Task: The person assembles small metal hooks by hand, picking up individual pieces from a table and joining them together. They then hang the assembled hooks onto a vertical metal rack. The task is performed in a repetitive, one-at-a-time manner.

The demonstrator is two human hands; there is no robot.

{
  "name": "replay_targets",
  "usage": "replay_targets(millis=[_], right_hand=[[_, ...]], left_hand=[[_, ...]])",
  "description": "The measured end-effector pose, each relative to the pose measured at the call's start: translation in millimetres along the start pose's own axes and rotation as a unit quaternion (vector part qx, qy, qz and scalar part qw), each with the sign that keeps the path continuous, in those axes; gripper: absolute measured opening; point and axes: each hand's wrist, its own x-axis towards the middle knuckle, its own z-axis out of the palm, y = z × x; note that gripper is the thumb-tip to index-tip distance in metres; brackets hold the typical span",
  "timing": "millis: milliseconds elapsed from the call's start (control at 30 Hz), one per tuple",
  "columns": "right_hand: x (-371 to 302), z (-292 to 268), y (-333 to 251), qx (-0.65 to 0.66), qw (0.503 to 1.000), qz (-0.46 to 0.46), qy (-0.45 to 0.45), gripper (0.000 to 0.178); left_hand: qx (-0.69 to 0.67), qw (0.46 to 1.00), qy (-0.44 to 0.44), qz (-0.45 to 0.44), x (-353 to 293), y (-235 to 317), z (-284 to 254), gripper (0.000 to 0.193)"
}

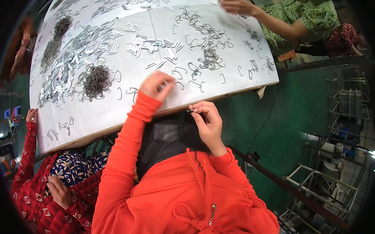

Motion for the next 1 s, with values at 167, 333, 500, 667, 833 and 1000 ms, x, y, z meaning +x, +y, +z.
replay_targets(millis=[167,333,500,667,833,1000], right_hand=[[-2.3,-2.1,4.9,-0.018,1.000,0.001,0.013,0.012],[-0.8,-4.8,6.7,-0.025,0.999,-0.002,0.036,0.014],[3.7,-3.7,6.1,-0.043,0.998,-0.018,0.047,0.013],[11.1,-4.7,-9.1,-0.126,0.991,-0.039,0.033,0.013],[12.3,-6.0,-10.0,-0.157,0.985,-0.065,0.026,0.013],[10.8,-7.1,-6.6,-0.176,0.982,-0.055,0.036,0.015]], left_hand=[[0.229,0.972,0.038,-0.031,31.8,-35.0,-10.8,0.014],[0.264,0.964,-0.006,-0.040,40.3,-31.5,-6.8,0.014],[-0.293,0.921,-0.064,-0.250,-0.5,36.1,19.7,0.014],[-0.345,0.882,-0.093,-0.306,-19.2,55.5,27.7,0.015],[-0.331,0.888,-0.089,-0.308,-21.9,61.1,25.4,0.013],[-0.213,0.964,-0.065,-0.147,-29.7,56.9,31.0,0.010]])
